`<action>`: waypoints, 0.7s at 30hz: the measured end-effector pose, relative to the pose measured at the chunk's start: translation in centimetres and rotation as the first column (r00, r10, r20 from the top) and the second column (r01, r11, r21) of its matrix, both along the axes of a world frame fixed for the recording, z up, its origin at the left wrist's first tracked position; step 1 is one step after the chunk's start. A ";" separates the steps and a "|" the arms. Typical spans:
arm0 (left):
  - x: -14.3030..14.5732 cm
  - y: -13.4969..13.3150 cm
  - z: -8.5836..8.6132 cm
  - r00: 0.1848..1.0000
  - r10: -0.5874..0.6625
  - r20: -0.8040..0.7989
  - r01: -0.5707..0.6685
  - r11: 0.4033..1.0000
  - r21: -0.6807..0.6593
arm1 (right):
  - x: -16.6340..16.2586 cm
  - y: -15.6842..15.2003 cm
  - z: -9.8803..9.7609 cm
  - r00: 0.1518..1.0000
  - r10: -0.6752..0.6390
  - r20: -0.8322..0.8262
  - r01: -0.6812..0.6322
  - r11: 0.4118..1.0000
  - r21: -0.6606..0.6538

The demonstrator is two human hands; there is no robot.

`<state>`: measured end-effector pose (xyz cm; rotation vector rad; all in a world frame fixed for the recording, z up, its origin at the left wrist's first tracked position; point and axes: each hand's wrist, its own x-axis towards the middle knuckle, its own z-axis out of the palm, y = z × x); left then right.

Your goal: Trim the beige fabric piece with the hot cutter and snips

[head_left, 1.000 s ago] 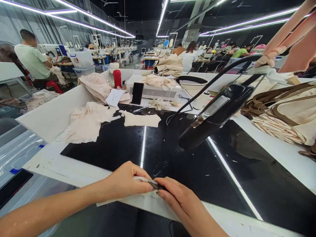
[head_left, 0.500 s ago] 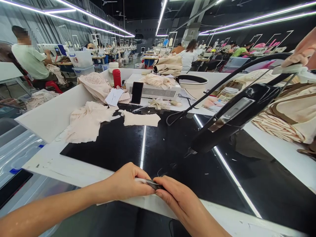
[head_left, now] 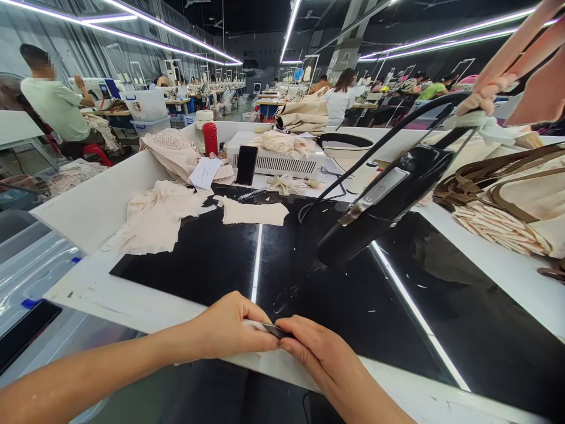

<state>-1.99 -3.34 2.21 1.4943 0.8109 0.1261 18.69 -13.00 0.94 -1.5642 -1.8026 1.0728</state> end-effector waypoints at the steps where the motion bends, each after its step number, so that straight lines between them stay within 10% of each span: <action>1: 0.0 0.0 0.0 1.000 -0.001 -0.003 0.001 1.000 -0.002 | 0.0 0.0 0.0 1.000 0.004 -0.006 -0.004 1.000 -0.009; 21: 0.2 -0.5 -0.6 0.999 -0.040 0.031 0.041 0.999 -0.012 | -0.1 -0.5 -0.3 1.000 -0.005 0.015 0.005 1.000 0.013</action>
